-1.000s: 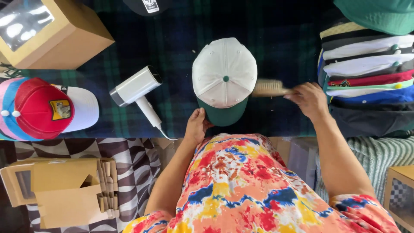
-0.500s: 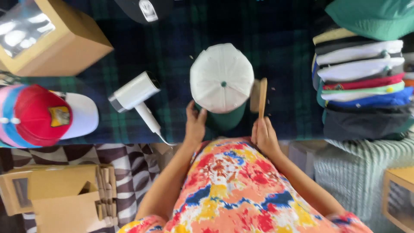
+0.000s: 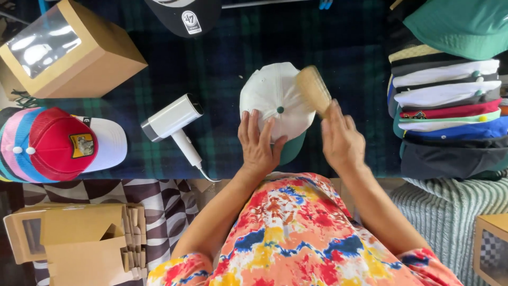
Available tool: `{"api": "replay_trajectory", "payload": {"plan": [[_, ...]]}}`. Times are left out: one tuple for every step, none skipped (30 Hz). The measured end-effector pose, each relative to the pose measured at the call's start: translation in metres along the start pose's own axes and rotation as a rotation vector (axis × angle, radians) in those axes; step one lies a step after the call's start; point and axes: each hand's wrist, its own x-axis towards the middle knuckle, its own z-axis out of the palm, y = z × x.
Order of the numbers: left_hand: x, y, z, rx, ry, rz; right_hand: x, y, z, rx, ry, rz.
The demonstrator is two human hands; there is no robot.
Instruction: Brushing a baseball cap with a wooden brush to clean it.
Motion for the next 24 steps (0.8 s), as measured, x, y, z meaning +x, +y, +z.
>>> {"api": "replay_trajectory", "payload": {"plan": [[-0.002,-0.002,0.002,-0.005,0.016,0.018,0.005,0.008,-0.004,-0.053,0.024,0.018],[-0.002,-0.005,0.005,-0.007,0.033,0.038,0.011,0.016,-0.006,-0.104,0.050,0.036],[-0.001,-0.008,0.005,-0.002,0.036,0.040,0.016,0.009,-0.009,-0.100,0.054,0.033],[-0.002,-0.010,0.006,-0.015,0.037,0.051,0.018,0.002,-0.014,-0.199,0.010,-0.083],[-0.002,-0.011,0.007,-0.029,0.039,0.063,0.020,-0.004,-0.019,-0.298,-0.035,-0.200],[-0.005,-0.013,0.012,-0.039,0.035,0.062,0.021,-0.001,-0.012,-0.306,-0.041,-0.194],[-0.007,-0.015,0.015,-0.043,0.051,0.071,0.022,0.001,-0.005,-0.172,-0.016,-0.084],[-0.007,-0.020,0.019,-0.040,0.073,0.080,0.027,0.003,0.005,-0.034,0.014,0.019],[-0.009,-0.019,0.020,-0.044,0.075,0.079,0.013,0.008,0.019,-0.039,0.014,0.019],[-0.009,-0.021,0.021,-0.048,0.081,0.088,0.002,0.013,0.036,0.178,-0.128,0.437],[-0.009,-0.022,0.021,-0.051,0.087,0.097,-0.009,0.018,0.053,0.397,-0.277,0.853],[-0.010,-0.024,0.020,-0.055,0.086,0.096,-0.025,0.015,0.063,0.394,-0.277,0.855],[-0.012,-0.025,0.020,-0.052,0.073,0.103,-0.041,0.013,0.073,0.689,-0.262,1.206],[-0.011,-0.029,0.022,-0.045,0.065,0.116,-0.053,0.013,0.086,0.999,-0.233,1.542],[-0.007,-0.029,0.024,-0.045,0.069,0.120,-0.049,0.009,0.077,1.001,-0.230,1.538],[-0.007,-0.028,0.023,-0.047,0.072,0.122,-0.049,0.002,0.066,0.908,-0.108,1.451],[-0.007,-0.026,0.022,-0.050,0.075,0.124,-0.049,-0.005,0.054,0.813,0.009,1.360],[-0.009,-0.026,0.022,-0.051,0.066,0.121,-0.054,-0.005,0.051,0.811,0.005,1.368],[-0.011,-0.026,0.021,-0.047,0.068,0.114,-0.060,-0.005,0.048,0.798,-0.036,1.299],[-0.008,-0.027,0.025,-0.050,0.078,0.116,-0.062,-0.003,0.045,0.783,-0.064,1.225],[-0.009,-0.027,0.024,-0.058,0.077,0.121,-0.062,0.000,0.049,0.780,-0.055,1.228],[-0.008,-0.027,0.025,-0.050,0.077,0.130,-0.060,0.005,0.055,0.795,-0.105,1.321],[-0.007,-0.028,0.024,-0.042,0.076,0.139,-0.058,0.008,0.060,0.811,-0.157,1.414],[-0.009,-0.028,0.025,-0.035,0.085,0.132,-0.055,0.007,0.045,0.809,-0.166,1.403]]}}
